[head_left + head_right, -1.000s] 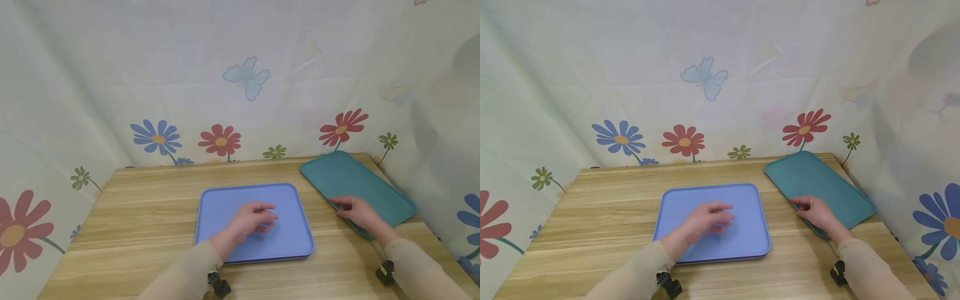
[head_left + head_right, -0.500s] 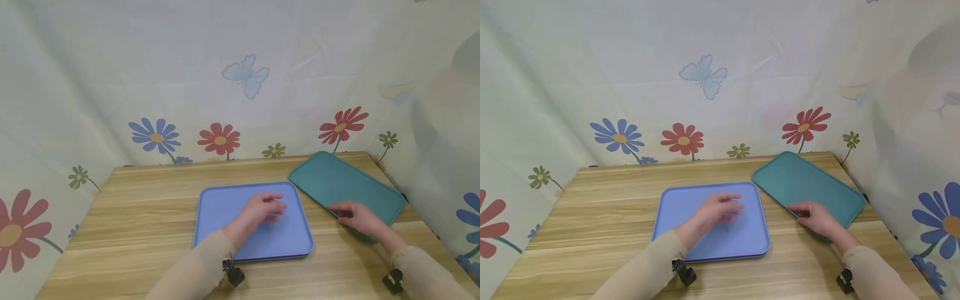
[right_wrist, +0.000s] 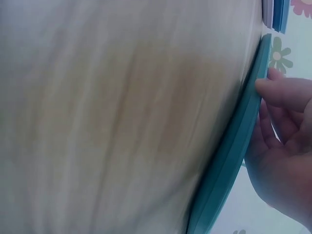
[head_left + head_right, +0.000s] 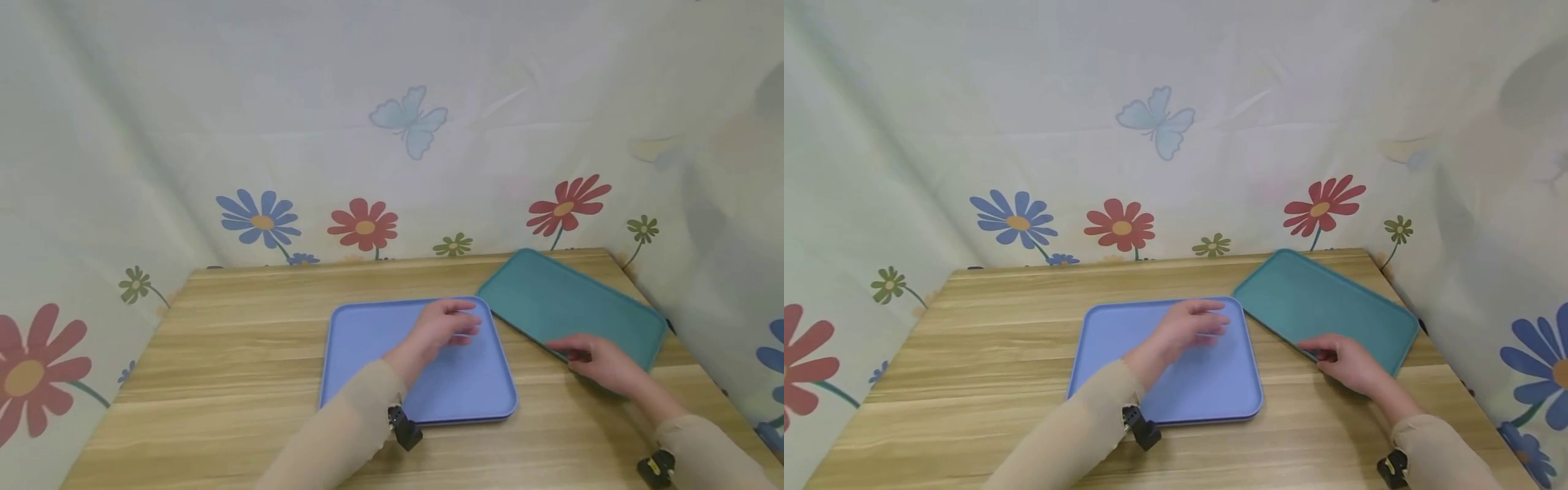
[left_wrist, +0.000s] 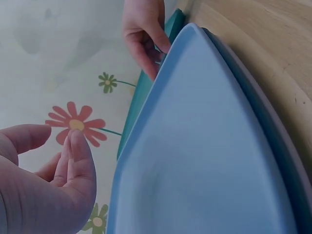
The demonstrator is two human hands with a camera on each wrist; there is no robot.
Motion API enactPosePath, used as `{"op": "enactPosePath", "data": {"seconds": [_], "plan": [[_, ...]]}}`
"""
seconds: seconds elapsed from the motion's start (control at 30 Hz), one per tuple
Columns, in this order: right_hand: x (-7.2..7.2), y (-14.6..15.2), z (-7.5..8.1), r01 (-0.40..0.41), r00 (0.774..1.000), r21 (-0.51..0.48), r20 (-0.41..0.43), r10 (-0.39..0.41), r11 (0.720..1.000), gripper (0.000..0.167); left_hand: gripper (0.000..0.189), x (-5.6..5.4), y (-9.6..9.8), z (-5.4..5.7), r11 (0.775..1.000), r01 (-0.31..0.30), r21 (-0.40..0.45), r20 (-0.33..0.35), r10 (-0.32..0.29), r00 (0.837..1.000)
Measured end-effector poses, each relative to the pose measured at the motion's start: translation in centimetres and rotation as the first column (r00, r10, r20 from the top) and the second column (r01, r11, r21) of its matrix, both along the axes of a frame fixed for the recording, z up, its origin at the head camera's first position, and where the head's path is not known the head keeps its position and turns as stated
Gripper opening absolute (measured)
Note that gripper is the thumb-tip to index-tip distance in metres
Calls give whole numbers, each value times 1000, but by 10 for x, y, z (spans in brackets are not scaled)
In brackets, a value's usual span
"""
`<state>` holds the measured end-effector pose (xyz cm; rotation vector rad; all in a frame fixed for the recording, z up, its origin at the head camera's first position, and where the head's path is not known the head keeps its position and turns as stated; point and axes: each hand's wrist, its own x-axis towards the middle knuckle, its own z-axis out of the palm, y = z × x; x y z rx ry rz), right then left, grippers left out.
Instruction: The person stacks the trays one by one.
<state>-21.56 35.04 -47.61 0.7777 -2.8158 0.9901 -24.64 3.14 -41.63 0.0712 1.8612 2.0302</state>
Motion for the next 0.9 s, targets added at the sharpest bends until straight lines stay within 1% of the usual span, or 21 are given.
{"op": "enactPosePath", "data": {"seconds": [0.2,0.4,0.53,0.67,0.8,0.9], "plan": [[2,6,3,46,998,39,-40,-44,998,39,39,0,4,-4,1000,-8,-9,-1,8,1000],[3,17,1,41,996,48,-80,-37,998,40,38,-1,7,-9,1000,-24,-2,10,24,1000],[5,30,-3,42,995,43,-92,-38,998,40,39,-2,10,-12,1000,-21,-11,7,21,1000],[5,45,-5,3,994,37,-106,1,999,41,40,-3,15,-14,1000,-22,-14,3,22,1000],[4,60,-6,-64,991,36,-114,68,997,43,40,-3,22,-13,1000,-29,-7,-6,29,1000],[6,72,-6,-99,991,30,-90,101,995,44,39,-2,28,-15,999,-33,-7,-14,33,999]]}}
